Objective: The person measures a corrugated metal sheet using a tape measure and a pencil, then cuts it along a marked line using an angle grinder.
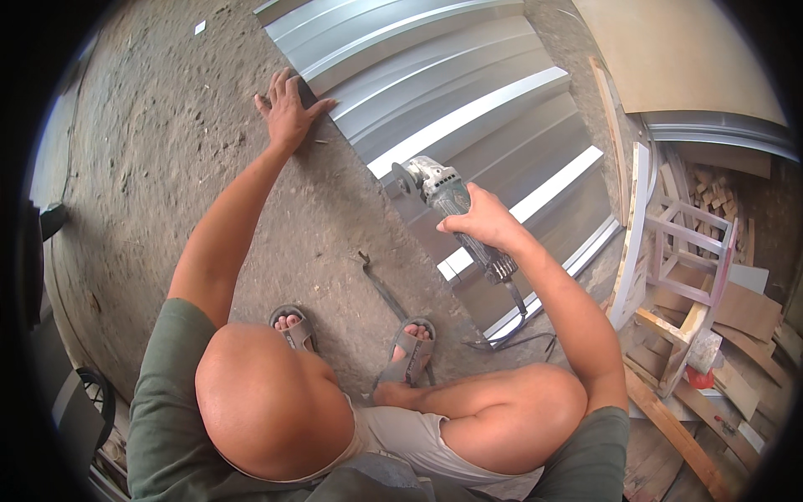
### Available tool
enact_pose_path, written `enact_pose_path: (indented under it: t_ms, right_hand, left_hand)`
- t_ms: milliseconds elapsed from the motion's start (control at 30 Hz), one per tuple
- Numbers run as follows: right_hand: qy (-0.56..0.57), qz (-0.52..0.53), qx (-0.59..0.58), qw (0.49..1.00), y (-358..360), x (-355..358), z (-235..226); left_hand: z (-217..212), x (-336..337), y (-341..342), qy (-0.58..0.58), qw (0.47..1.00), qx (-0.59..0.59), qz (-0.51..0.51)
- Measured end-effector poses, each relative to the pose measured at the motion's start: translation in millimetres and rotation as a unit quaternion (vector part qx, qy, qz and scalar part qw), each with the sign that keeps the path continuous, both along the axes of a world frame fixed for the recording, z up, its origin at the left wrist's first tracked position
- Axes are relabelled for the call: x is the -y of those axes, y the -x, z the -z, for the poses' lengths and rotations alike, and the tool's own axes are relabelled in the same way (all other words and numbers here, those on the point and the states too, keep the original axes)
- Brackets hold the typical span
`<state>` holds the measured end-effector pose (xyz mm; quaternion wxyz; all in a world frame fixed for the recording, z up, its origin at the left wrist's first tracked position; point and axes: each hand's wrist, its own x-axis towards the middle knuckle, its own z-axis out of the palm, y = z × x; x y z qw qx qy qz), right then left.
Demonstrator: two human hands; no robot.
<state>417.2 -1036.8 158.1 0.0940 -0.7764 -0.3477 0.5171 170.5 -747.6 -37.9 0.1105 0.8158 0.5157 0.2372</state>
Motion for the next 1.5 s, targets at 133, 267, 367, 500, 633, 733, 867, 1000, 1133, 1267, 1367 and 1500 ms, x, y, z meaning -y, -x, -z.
enact_pose_path:
  t_ms: [133,267,367,500,633,733,867,1000,1133,1267,1367,1500]
  right_hand:
    - [0.000,0.002,0.020,1.000,2,2,0]
    - [0.011,-0.004,0.015,1.000,0,0,1]
    - [0.011,-0.004,0.014,1.000,0,-1,1]
    - [0.002,-0.001,0.010,1.000,0,0,2]
    - [0.003,-0.009,0.014,1.000,0,-1,5]
    - [0.007,-0.013,0.018,1.000,4,-5,3]
    - [0.010,-0.011,0.019,1.000,0,-3,4]
    - [0.003,0.000,0.001,1.000,1,-5,4]
    - [0.012,-0.003,0.010,1.000,3,-7,4]
    - [0.014,-0.001,0.026,1.000,3,-7,4]
    - [0.012,-0.004,0.019,1.000,2,-7,8]
    - [0.018,-0.018,0.026,0.999,1,-9,8]
  left_hand:
    - [-2,3,-2,0.026,1.000,0.014,0.010]
    - [-2,2,-1,0.036,0.999,0.018,0.005]
    - [0,2,-1,0.035,0.998,0.049,0.000]
    - [0,5,-5,0.021,0.996,0.091,0.001]
    - [2,1,-3,0.028,0.998,0.054,0.003]
    - [6,-1,1,0.015,1.000,0.021,0.005]
    - [-3,5,-6,0.032,0.999,0.002,0.018]
    - [-1,2,-3,0.038,0.999,-0.010,0.016]
    - [0,2,-2,0.037,0.999,-0.018,0.011]
    - [-8,5,-4,0.056,0.998,-0.010,0.017]
    - [-10,6,-2,0.059,0.998,-0.018,0.014]
    - [-11,7,-3,0.061,0.998,-0.017,0.013]
